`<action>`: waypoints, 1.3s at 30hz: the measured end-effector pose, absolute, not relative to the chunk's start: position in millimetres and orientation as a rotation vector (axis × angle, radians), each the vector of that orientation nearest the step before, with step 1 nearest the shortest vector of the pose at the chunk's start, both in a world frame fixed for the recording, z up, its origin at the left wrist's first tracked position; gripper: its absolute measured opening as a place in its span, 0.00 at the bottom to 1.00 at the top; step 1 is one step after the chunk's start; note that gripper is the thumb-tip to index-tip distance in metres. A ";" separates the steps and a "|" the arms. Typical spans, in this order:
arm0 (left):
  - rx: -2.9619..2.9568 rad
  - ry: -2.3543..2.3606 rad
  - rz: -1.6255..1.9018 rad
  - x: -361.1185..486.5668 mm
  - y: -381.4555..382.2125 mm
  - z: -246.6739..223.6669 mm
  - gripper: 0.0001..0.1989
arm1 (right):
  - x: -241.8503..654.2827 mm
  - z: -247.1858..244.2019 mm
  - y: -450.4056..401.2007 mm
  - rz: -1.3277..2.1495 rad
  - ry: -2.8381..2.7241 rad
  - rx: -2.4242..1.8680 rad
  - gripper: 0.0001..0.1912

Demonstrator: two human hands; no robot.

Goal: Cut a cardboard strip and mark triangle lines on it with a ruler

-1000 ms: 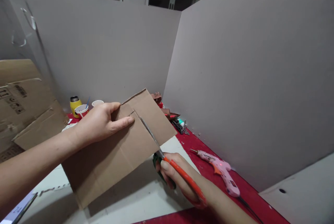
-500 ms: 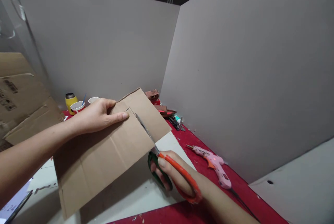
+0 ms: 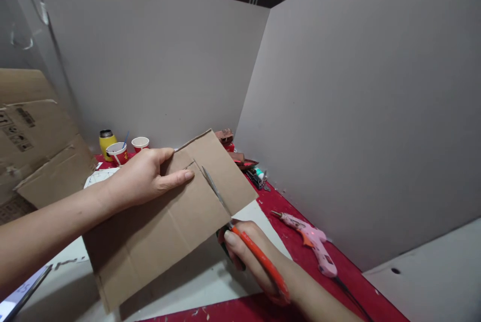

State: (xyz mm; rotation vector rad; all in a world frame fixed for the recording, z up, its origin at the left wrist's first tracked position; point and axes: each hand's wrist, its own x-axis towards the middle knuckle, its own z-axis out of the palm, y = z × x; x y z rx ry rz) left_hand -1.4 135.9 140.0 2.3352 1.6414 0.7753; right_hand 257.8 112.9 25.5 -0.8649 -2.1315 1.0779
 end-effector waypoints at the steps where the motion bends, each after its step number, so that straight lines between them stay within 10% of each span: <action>1: 2.335 1.641 0.770 -1.5 135.4 140.2 0.23 | 257.5 25.5 111.8 1.077 -2.122 -0.872 0.31; 39: 2.209 1.478 0.782 5.0 127.0 137.2 0.19 | 256.0 29.1 106.6 1.296 -1.979 -1.040 0.37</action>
